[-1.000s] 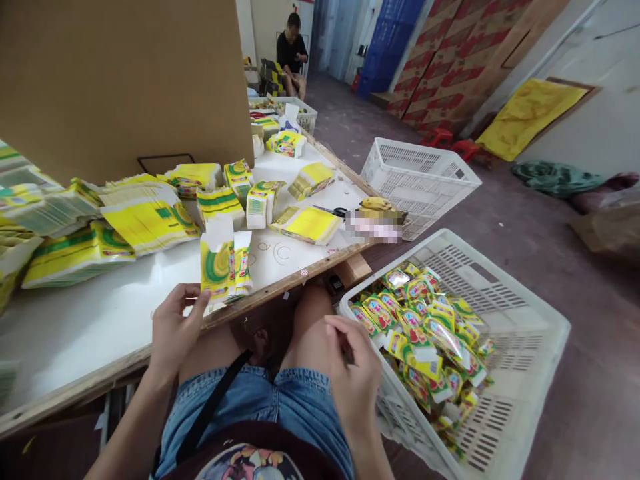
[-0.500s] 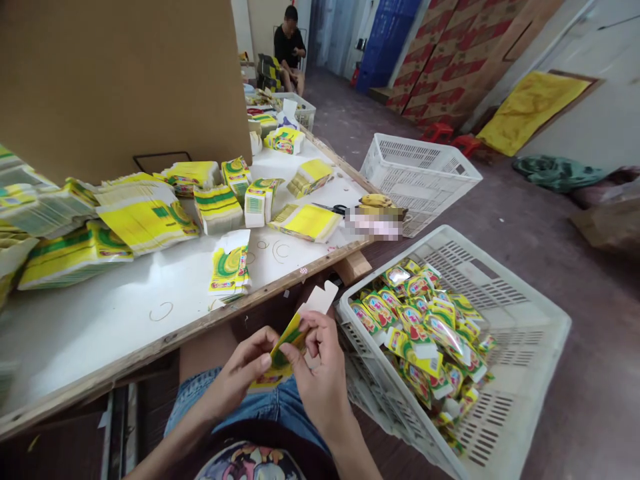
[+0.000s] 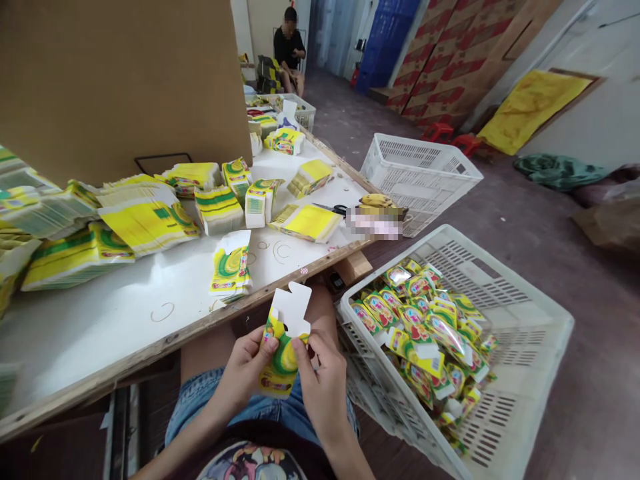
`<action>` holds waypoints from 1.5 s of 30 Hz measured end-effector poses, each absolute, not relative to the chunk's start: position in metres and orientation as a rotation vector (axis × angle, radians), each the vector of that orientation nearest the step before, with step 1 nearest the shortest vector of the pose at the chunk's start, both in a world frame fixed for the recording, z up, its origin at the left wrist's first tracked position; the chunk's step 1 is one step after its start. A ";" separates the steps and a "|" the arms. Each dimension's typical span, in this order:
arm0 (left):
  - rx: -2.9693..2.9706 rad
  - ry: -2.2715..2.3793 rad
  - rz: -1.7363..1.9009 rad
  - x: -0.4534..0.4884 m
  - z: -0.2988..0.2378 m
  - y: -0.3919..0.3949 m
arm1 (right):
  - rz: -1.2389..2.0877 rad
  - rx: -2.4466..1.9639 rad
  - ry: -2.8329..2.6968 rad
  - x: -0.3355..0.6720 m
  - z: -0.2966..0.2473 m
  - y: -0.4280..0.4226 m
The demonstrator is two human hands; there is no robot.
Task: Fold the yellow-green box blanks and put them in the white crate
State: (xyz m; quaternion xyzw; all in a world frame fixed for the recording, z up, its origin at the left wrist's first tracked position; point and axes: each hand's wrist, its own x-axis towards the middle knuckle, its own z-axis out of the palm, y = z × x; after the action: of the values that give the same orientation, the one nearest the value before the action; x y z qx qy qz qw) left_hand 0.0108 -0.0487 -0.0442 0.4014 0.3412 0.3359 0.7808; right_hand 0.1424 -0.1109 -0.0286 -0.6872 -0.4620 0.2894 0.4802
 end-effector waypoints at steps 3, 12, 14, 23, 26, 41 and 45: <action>1.022 0.749 0.725 0.010 -0.045 -0.049 | 0.686 -1.711 -1.043 0.148 -0.034 -0.112; 1.054 0.530 0.609 -0.007 -0.030 -0.041 | 0.976 -1.388 -1.098 0.171 -0.025 -0.117; 0.994 0.475 0.538 -0.010 -0.027 -0.040 | 1.025 -1.395 -1.160 0.176 -0.021 -0.118; 1.015 0.527 0.534 -0.006 -0.027 -0.043 | 0.876 -1.423 -1.050 0.172 -0.020 -0.112; 1.117 0.552 0.529 -0.006 -0.031 -0.041 | 0.797 -1.456 -1.181 0.177 -0.019 -0.112; 1.155 0.655 0.622 -0.001 -0.036 -0.046 | 0.805 -1.805 -1.281 0.178 -0.017 -0.107; 1.157 0.665 0.645 0.002 -0.033 -0.045 | 0.886 -1.778 -1.321 0.176 -0.014 -0.106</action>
State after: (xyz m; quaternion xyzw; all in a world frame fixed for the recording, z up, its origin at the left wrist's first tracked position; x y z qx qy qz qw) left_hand 0.0021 -0.0447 -0.0330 0.5271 0.3028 0.2938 0.7377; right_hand 0.1762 -0.1064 -0.0141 -0.6926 -0.5147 0.3451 0.3692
